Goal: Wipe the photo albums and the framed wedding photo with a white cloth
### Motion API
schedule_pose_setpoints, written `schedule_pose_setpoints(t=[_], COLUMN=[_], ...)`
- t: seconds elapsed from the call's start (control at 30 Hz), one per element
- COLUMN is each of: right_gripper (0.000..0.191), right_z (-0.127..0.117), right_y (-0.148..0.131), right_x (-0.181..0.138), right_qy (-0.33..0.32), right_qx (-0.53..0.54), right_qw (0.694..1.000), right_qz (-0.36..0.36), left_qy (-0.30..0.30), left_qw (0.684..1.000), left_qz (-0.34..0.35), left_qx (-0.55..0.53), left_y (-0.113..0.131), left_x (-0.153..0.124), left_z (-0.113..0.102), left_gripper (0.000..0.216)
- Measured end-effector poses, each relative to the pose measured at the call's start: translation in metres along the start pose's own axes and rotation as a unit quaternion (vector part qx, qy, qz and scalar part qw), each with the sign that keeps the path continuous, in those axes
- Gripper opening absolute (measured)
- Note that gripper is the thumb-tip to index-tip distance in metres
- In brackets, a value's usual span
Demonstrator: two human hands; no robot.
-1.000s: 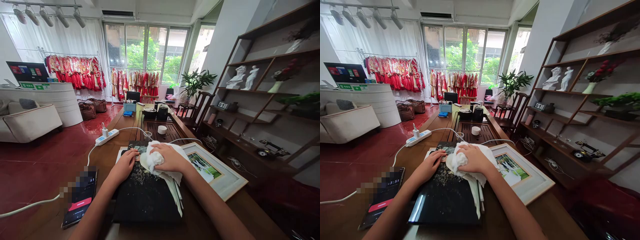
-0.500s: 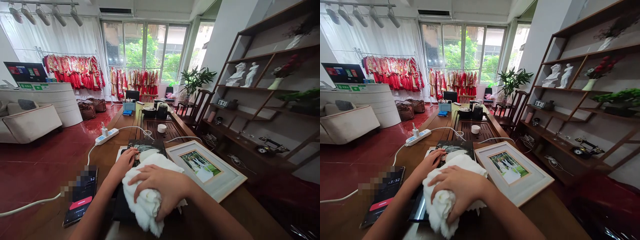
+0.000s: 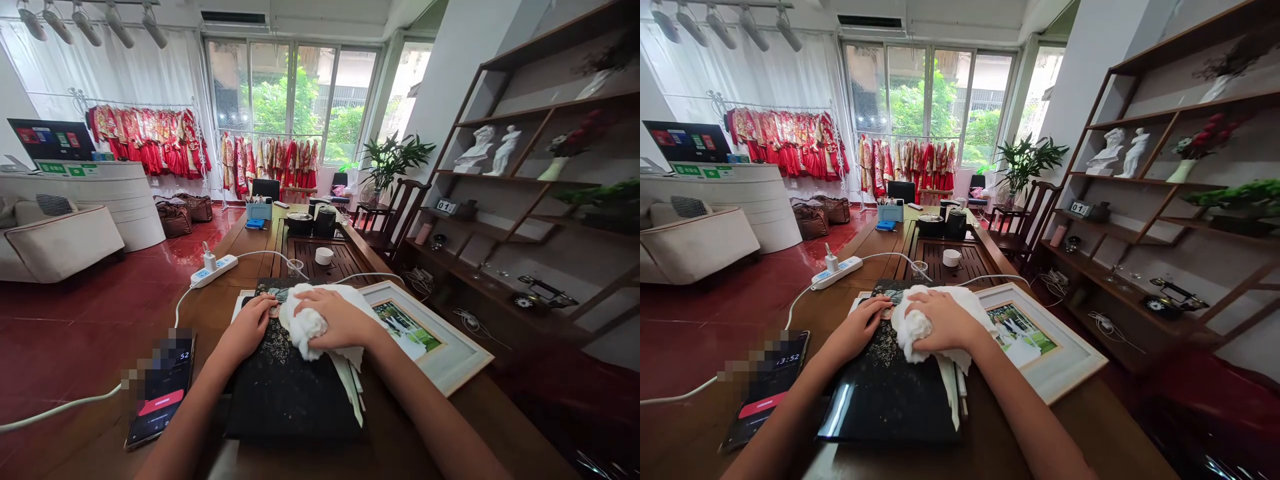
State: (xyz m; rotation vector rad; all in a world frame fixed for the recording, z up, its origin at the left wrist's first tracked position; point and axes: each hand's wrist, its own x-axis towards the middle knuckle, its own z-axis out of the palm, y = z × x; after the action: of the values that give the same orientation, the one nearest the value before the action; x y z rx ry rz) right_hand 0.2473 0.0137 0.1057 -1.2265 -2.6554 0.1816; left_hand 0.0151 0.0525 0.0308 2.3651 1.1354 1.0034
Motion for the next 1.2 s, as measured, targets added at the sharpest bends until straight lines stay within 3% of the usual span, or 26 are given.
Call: schedule_pose_setpoints(t=[0.2,0.33,0.43,0.6,0.73,0.87,1.03,1.2], right_gripper=[0.057,0.056,0.055,0.051,0.049,0.053,0.058,0.057], right_z=[-0.005,-0.004,-0.005,-0.004,-0.002,-0.003,-0.005,-0.006], right_y=[-0.057,-0.063,-0.038,0.010,0.009,-0.025,-0.068,-0.060], right_x=[-0.016,-0.016,-0.009,-0.001,-0.001,-0.006,-0.016,-0.015], right_qy=[-0.089,-0.118,-0.090,0.021,0.032,-0.023,-0.118,-0.125], right_qx=[0.047,0.083,0.084,0.005,-0.019,-0.005,0.057,0.092], right_qw=[0.981,0.967,0.979,0.999,0.997,1.000,0.976,0.968], right_qz=[-0.163,-0.211,-0.163,0.040,0.070,0.002,-0.175,-0.199], left_qy=[0.014,0.018,0.010,-0.004,0.000,0.007,0.006,0.015], left_qw=[1.000,1.000,1.000,1.000,1.000,1.000,1.000,1.000], left_qz=[0.016,0.019,0.007,-0.007,-0.006,-0.005,0.011,0.017], left_qx=[-0.011,-0.012,-0.011,-0.007,-0.006,-0.006,-0.007,-0.010], left_y=[-0.005,-0.008,-0.005,-0.001,-0.002,-0.003,-0.008,-0.008], left_x=[0.000,0.000,0.000,-0.001,-0.001,-0.001,0.001,0.001], left_z=[0.003,0.004,0.003,0.001,0.001,0.002,0.003,0.004], left_gripper=[0.030,0.031,0.030,0.031,0.030,0.030,0.030,0.031])
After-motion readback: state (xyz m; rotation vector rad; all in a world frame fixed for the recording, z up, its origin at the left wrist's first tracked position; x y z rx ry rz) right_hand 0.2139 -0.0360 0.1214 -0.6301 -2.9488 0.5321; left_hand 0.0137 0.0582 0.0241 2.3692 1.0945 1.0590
